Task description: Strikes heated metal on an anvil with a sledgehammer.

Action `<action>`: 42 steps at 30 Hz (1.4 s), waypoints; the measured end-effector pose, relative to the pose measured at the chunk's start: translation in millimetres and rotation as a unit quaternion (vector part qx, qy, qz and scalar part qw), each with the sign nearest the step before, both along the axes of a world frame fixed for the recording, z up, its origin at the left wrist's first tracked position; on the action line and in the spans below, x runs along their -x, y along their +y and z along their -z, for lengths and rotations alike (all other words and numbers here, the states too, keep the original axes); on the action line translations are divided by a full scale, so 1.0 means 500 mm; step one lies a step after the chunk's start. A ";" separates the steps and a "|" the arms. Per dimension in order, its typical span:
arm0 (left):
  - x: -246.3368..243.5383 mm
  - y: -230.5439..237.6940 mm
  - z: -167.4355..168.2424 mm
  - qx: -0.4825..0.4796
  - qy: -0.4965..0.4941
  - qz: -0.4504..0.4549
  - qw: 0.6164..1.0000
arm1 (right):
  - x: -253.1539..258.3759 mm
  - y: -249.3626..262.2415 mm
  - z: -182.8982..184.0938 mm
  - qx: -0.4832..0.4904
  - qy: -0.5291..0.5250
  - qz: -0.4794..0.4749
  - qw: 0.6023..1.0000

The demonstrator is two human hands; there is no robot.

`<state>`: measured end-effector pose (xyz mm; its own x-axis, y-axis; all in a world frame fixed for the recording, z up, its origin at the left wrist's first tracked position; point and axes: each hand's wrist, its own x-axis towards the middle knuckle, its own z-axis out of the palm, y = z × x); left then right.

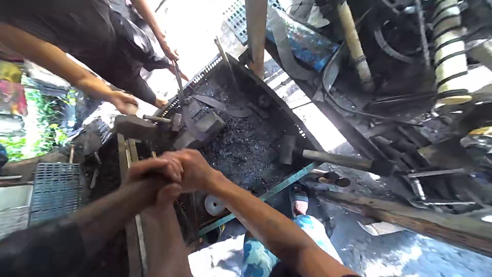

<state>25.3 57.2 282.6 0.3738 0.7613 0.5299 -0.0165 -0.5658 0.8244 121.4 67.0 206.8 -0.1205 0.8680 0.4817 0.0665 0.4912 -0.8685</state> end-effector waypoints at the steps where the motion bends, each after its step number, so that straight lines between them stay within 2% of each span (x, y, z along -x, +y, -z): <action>1: -0.003 0.032 0.064 0.015 -0.007 -0.038 0.999 | 0.002 0.030 0.052 0.018 -0.014 0.024 0.999; 2: 0.005 0.049 0.164 0.076 -0.021 -0.070 0.994 | 0.006 0.032 0.134 0.089 -0.042 0.031 0.995; 3: 0.013 0.048 0.286 0.170 -0.043 -0.097 0.980 | 0.013 0.005 0.236 0.202 -0.068 0.019 0.977; 5: 0.021 0.023 0.525 0.364 -0.059 -0.146 0.918 | 0.025 -0.084 0.428 0.431 -0.073 -0.017 0.899; 6: 0.023 0.002 0.597 0.431 -0.056 -0.165 0.886 | 0.030 -0.124 0.482 0.503 -0.070 -0.022 0.861; 7: 0.015 -0.015 0.622 0.458 -0.062 -0.166 0.871 | 0.024 -0.148 0.505 0.520 -0.092 -0.020 0.849; 8: 0.002 -0.041 0.603 0.444 -0.077 -0.154 0.879 | 0.012 -0.170 0.500 0.494 -0.113 -0.018 0.862; 9: -0.006 -0.076 0.553 0.411 -0.088 -0.135 0.897 | 0.002 -0.197 0.471 0.450 -0.118 -0.016 0.885; 11: -0.010 -0.157 0.417 0.328 -0.095 -0.104 0.934 | -0.007 -0.253 0.364 0.367 -0.082 -0.019 0.926; 13: -0.013 -0.191 0.267 0.235 -0.075 -0.074 0.966 | -0.011 -0.260 0.238 0.268 -0.012 -0.022 0.963; 16: -0.007 -0.158 0.058 0.100 -0.023 -0.037 0.994 | -0.002 -0.180 0.061 0.123 0.014 -0.059 0.991; 18: -0.009 -0.087 -0.028 0.015 0.007 -0.009 1.000 | -0.002 -0.091 -0.016 0.048 0.006 -0.038 0.998; 19: -0.009 -0.042 -0.036 -0.013 0.011 -0.003 1.000 | -0.004 -0.042 -0.026 0.018 0.001 -0.019 1.000; 20: -0.011 0.003 -0.009 -0.018 0.005 0.002 1.000 | -0.005 0.002 -0.005 0.007 -0.011 0.002 1.000; 21: -0.012 0.040 0.058 0.009 -0.011 -0.003 1.000 | -0.006 0.030 0.052 0.032 -0.024 0.021 0.999; 23: 0.004 0.048 0.288 0.173 -0.028 -0.055 0.983 | 0.004 -0.002 0.247 0.208 -0.052 0.013 0.977; 24: 0.000 0.031 0.404 0.292 -0.029 -0.109 0.950 | 0.007 -0.046 0.351 0.323 -0.060 -0.007 0.945; 25: -0.015 0.016 0.485 0.414 -0.011 -0.174 0.893 | 0.011 -0.090 0.427 0.425 -0.061 -0.020 0.903; 26: -0.007 0.011 0.561 0.481 -0.031 -0.195 0.854 | 0.011 -0.115 0.469 0.498 -0.073 -0.025 0.864; 27: -0.001 0.004 0.601 0.515 -0.065 -0.190 0.833 | 0.003 -0.130 0.480 0.532 -0.106 -0.032 0.840; 28: 0.000 -0.017 0.600 0.516 -0.103 -0.183 0.830 | -0.007 -0.150 0.469 0.531 -0.131 -0.042 0.836; 29: 0.002 -0.062 0.570 0.503 -0.128 -0.180 0.836 | -0.013 -0.190 0.443 0.515 -0.141 -0.056 0.844; 33: 0.011 -0.246 0.364 0.411 -0.183 -0.142 0.882 | -0.014 -0.333 0.282 0.434 -0.131 -0.114 0.884; 35: 0.021 -0.271 0.268 0.341 -0.178 -0.095 0.918 | -0.004 -0.340 0.212 0.353 -0.099 -0.109 0.924; 37: 0.035 -0.223 0.176 0.238 -0.136 -0.051 0.960 | 0.001 -0.269 0.127 0.243 -0.055 -0.091 0.964; 39: 0.045 -0.116 0.111 0.136 -0.077 0.006 0.988 | -0.001 -0.144 0.064 0.140 -0.027 -0.055 0.988; 40: 0.037 -0.057 0.103 0.096 -0.048 0.008 0.994 | -0.007 -0.077 0.060 0.120 -0.040 -0.042 0.991; 41: 0.020 -0.008 0.128 0.076 -0.040 -0.009 0.996 | -0.013 -0.025 0.088 0.128 -0.065 -0.033 0.989; 42: 0.005 0.025 0.191 0.088 -0.049 -0.037 0.994 | -0.014 0.003 0.151 0.164 -0.087 -0.023 0.982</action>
<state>22.9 69.8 187.1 0.2662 0.8690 0.4171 -0.0648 -0.4155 0.9073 128.4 68.3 131.2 -0.2180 0.9650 0.1455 0.2121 0.1924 -0.9581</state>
